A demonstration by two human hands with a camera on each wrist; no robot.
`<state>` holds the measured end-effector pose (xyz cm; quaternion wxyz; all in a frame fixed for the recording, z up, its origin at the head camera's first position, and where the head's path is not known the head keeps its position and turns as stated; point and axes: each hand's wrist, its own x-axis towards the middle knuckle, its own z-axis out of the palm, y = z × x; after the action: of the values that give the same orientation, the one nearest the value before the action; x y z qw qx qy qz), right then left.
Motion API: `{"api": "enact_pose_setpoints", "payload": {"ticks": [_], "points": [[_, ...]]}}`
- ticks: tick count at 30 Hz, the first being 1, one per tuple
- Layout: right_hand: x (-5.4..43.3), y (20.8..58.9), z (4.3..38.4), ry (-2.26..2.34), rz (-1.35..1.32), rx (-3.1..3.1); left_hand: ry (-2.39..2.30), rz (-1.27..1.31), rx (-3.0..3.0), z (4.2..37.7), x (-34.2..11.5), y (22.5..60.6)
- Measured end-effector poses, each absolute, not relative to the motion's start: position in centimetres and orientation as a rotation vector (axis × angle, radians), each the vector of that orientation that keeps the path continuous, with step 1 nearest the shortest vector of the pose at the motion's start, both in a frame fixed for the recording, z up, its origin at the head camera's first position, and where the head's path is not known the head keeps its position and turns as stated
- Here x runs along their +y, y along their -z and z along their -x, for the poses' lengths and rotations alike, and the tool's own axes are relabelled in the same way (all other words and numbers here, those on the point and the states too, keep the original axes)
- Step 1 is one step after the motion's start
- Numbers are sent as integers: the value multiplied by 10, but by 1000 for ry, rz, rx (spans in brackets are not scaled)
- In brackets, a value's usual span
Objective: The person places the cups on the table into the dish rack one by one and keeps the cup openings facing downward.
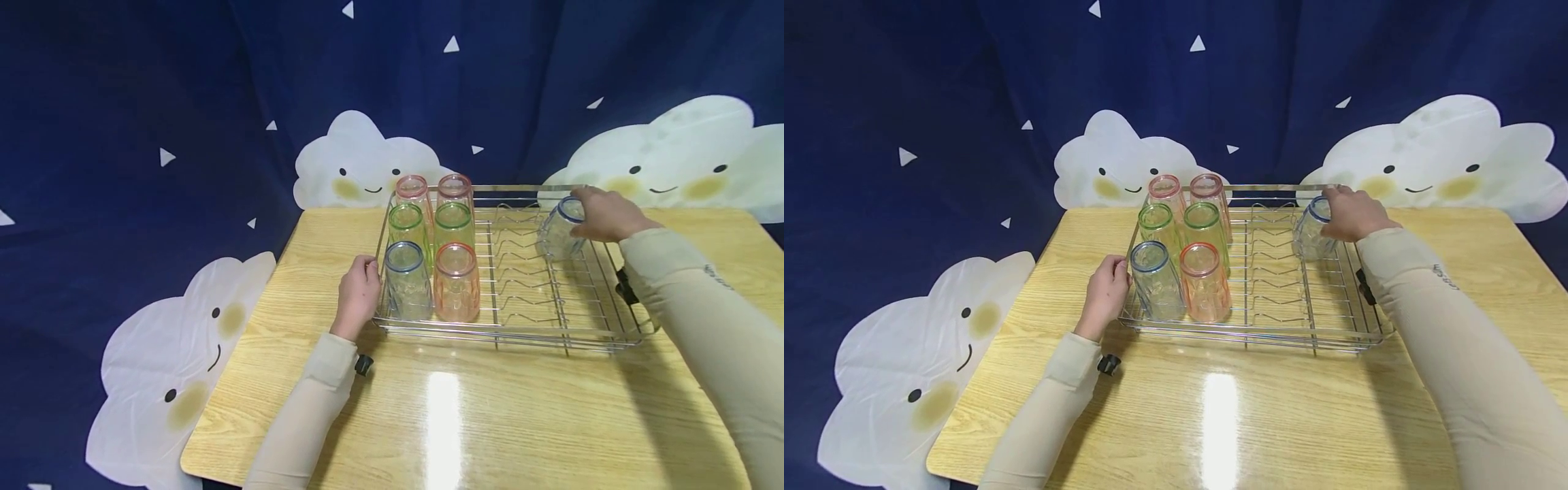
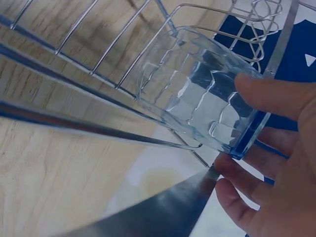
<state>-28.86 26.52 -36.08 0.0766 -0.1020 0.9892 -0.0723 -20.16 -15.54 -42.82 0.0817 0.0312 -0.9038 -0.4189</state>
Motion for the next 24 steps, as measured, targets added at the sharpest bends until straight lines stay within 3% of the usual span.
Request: {"api": "enact_pose_setpoints", "payload": {"ticks": [24], "points": [[262,330,257,392,450,3011,1154,-78,-2782,202,-166,425]]}}
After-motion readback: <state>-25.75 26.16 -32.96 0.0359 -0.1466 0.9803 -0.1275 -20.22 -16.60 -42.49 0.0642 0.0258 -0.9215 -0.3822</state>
